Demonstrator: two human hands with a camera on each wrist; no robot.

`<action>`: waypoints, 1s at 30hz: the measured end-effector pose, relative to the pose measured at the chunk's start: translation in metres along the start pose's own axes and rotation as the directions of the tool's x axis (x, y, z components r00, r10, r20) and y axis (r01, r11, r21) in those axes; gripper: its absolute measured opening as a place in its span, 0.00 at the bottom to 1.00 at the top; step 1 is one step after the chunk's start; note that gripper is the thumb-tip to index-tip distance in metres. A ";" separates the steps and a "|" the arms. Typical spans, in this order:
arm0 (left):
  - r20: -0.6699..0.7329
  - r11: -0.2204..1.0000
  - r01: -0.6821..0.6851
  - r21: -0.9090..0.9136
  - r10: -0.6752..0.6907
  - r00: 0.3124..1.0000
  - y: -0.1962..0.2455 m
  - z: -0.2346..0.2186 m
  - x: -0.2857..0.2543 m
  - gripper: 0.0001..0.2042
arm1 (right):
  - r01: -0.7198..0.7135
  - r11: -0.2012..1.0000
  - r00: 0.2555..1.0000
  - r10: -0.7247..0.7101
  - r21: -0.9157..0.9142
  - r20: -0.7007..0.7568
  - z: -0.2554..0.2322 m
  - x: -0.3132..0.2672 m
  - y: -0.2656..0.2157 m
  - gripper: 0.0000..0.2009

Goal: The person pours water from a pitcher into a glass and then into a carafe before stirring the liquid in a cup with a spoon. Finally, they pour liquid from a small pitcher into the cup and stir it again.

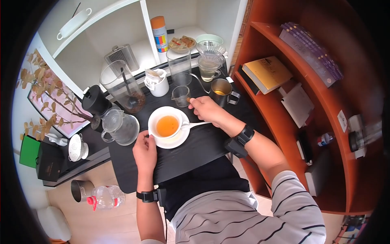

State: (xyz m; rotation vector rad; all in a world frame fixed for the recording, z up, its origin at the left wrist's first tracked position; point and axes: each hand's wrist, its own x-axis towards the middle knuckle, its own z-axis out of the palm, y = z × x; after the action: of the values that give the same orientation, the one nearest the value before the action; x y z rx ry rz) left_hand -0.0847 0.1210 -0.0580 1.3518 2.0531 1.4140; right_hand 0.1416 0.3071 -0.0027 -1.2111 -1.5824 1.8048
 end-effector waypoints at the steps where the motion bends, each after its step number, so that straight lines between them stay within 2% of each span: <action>1: -0.001 1.000 -0.005 -0.006 0.004 1.000 -0.001 0.000 0.000 0.09 | 0.007 1.000 1.000 -0.008 -0.011 -0.014 -0.001 0.002 0.002 0.21; 5: 0.005 1.000 -0.007 0.011 0.007 1.000 0.000 -0.001 0.000 0.10 | 0.013 1.000 0.998 -0.014 -0.016 -0.055 0.000 0.008 0.005 0.22; 7: 0.010 1.000 0.007 0.028 -0.007 1.000 -0.001 -0.001 0.001 0.10 | 0.054 0.993 0.990 -0.067 -0.105 -0.128 0.000 0.009 0.008 0.24; 9: 0.010 1.000 0.006 0.010 -0.006 1.000 0.002 -0.001 0.001 0.10 | 0.018 0.991 0.995 -0.031 -0.134 -0.095 -0.006 0.010 0.014 0.25; 11: 0.012 1.000 -0.005 0.013 0.005 1.000 0.003 -0.003 0.001 0.11 | 0.142 0.947 0.970 -0.192 -0.289 -0.152 -0.007 0.003 0.022 0.24; 12: 0.013 1.000 -0.006 0.015 0.006 1.000 0.002 -0.002 0.001 0.11 | 0.227 0.883 0.929 -0.322 -0.411 -0.180 -0.009 -0.004 0.024 0.24; 13: 0.014 1.000 -0.004 0.016 0.004 1.000 0.002 -0.001 0.000 0.11 | 0.225 0.884 0.930 -0.321 -0.410 -0.181 -0.011 -0.011 0.026 0.24; 15: 0.020 1.000 -0.001 0.023 0.001 1.000 0.002 -0.001 0.000 0.11 | 0.207 0.787 0.904 -0.381 -0.582 -0.194 -0.010 -0.042 0.007 0.21; 19: 0.027 0.999 0.016 0.029 -0.016 0.999 0.000 -0.002 0.001 0.11 | 0.316 0.755 0.886 -0.451 -0.574 -0.105 -0.021 -0.082 -0.007 0.14; 21: 0.027 0.999 0.011 0.034 -0.012 1.000 0.002 -0.002 0.001 0.11 | 0.588 0.588 0.662 -0.744 -0.555 -0.088 -0.033 -0.089 -0.002 0.08; 22: 0.026 0.999 0.007 0.038 -0.008 1.000 0.003 -0.003 0.001 0.11 | 0.640 0.482 0.528 -0.842 -0.598 -0.114 -0.042 -0.085 0.002 0.07; 24: 0.024 0.999 0.020 0.031 -0.021 0.999 0.007 -0.003 0.000 0.11 | 0.566 0.494 0.475 -0.850 -0.659 -0.229 -0.060 -0.085 0.004 0.07; 28: 0.030 0.999 0.051 0.018 -0.052 0.998 0.007 -0.003 0.000 0.12 | 0.451 0.636 0.392 -0.771 -0.626 -0.501 -0.089 -0.060 0.029 0.11; 29: 0.027 0.999 0.049 0.024 -0.049 0.998 0.011 -0.003 -0.001 0.12 | 0.456 0.637 0.391 -0.771 -0.621 -0.503 -0.090 -0.059 0.032 0.11; 30: 0.027 0.997 0.076 0.022 -0.076 0.997 0.016 -0.003 -0.001 0.11 | 0.430 0.703 0.417 -0.711 -0.566 -0.566 -0.089 -0.060 0.036 0.11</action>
State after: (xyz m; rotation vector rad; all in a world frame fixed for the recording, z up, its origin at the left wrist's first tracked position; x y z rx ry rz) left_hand -0.0782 0.1193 -0.0432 1.2795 2.0841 1.3386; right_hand 0.2544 0.2996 -0.0143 -1.1070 -1.5055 0.4280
